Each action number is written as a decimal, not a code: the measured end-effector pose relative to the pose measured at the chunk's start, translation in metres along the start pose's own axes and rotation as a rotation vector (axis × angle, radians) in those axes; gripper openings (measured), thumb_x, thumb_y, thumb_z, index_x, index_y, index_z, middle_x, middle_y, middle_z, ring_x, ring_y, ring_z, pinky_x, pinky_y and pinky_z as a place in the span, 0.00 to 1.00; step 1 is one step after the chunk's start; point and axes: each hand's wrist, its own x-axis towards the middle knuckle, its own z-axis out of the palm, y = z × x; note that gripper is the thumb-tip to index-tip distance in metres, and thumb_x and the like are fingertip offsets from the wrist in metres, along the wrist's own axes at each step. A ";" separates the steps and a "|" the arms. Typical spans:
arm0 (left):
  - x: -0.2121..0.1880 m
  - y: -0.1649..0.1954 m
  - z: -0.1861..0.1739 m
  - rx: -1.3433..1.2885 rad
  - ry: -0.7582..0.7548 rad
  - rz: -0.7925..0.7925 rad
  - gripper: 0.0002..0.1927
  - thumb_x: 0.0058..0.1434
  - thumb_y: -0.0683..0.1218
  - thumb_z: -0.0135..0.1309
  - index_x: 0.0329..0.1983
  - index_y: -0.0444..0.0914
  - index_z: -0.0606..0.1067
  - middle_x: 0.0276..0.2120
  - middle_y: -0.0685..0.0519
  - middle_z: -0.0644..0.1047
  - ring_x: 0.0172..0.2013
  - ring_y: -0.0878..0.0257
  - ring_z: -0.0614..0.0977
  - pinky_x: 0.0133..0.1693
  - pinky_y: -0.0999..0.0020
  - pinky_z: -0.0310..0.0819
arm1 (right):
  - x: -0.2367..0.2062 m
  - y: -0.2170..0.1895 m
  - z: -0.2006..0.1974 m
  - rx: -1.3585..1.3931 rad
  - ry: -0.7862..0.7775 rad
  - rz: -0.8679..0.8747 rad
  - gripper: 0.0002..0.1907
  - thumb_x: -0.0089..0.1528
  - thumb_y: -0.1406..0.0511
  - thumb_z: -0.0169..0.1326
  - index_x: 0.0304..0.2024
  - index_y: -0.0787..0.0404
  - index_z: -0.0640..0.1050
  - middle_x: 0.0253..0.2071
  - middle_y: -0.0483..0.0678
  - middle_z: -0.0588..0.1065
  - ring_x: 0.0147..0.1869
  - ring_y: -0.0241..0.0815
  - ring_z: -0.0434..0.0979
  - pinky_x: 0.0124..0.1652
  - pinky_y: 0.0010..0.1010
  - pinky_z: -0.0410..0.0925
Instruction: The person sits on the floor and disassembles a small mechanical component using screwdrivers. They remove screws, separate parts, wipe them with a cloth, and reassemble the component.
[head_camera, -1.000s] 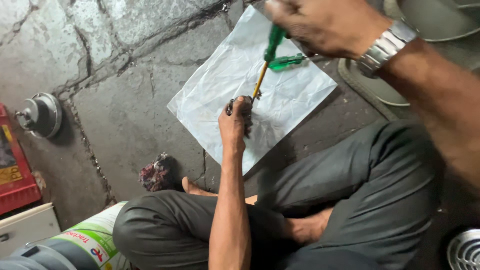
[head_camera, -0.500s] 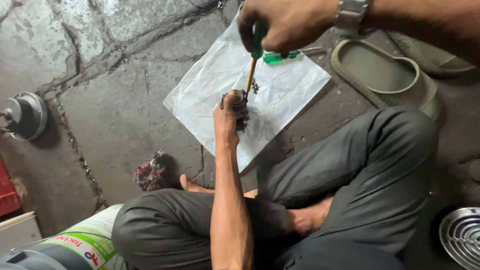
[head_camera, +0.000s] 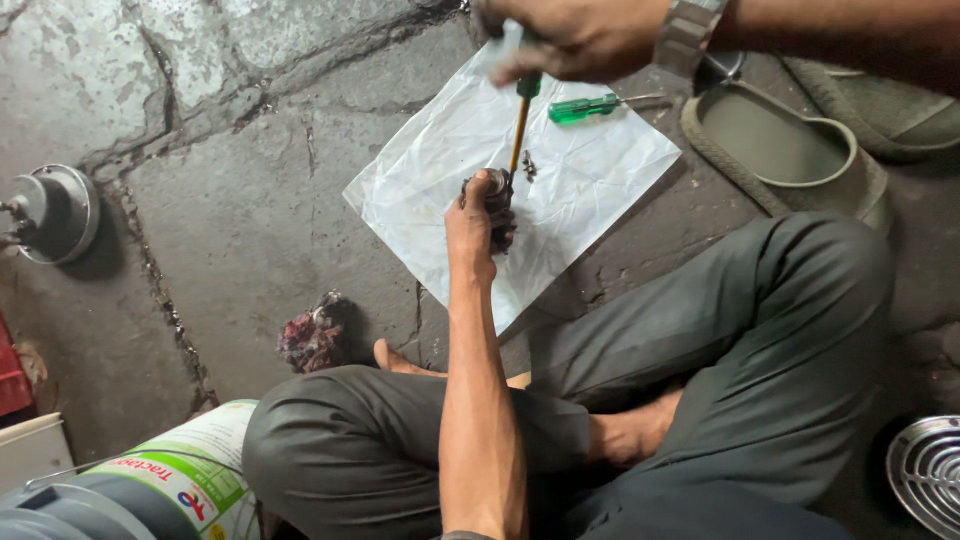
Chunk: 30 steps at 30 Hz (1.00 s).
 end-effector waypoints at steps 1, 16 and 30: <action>-0.002 0.001 0.000 -0.001 -0.003 0.002 0.25 0.58 0.63 0.56 0.41 0.36 0.76 0.22 0.53 0.74 0.18 0.64 0.74 0.17 0.68 0.68 | 0.001 -0.002 0.000 0.043 0.065 0.008 0.10 0.71 0.63 0.54 0.47 0.65 0.73 0.44 0.53 0.78 0.44 0.40 0.81 0.39 0.32 0.75; -0.014 0.017 0.006 -0.019 -0.019 -0.016 0.27 0.58 0.63 0.56 0.41 0.35 0.75 0.23 0.52 0.74 0.18 0.63 0.75 0.18 0.67 0.68 | -0.003 -0.020 -0.014 -0.010 -0.076 0.271 0.14 0.62 0.72 0.49 0.50 0.58 0.75 0.36 0.50 0.78 0.32 0.42 0.79 0.25 0.36 0.70; -0.011 0.015 0.005 -0.006 -0.002 -0.060 0.27 0.57 0.64 0.56 0.42 0.35 0.76 0.23 0.52 0.74 0.18 0.63 0.75 0.18 0.68 0.69 | -0.008 -0.009 -0.013 -0.213 0.066 -0.107 0.19 0.63 0.56 0.56 0.45 0.66 0.77 0.33 0.53 0.77 0.33 0.48 0.78 0.32 0.36 0.70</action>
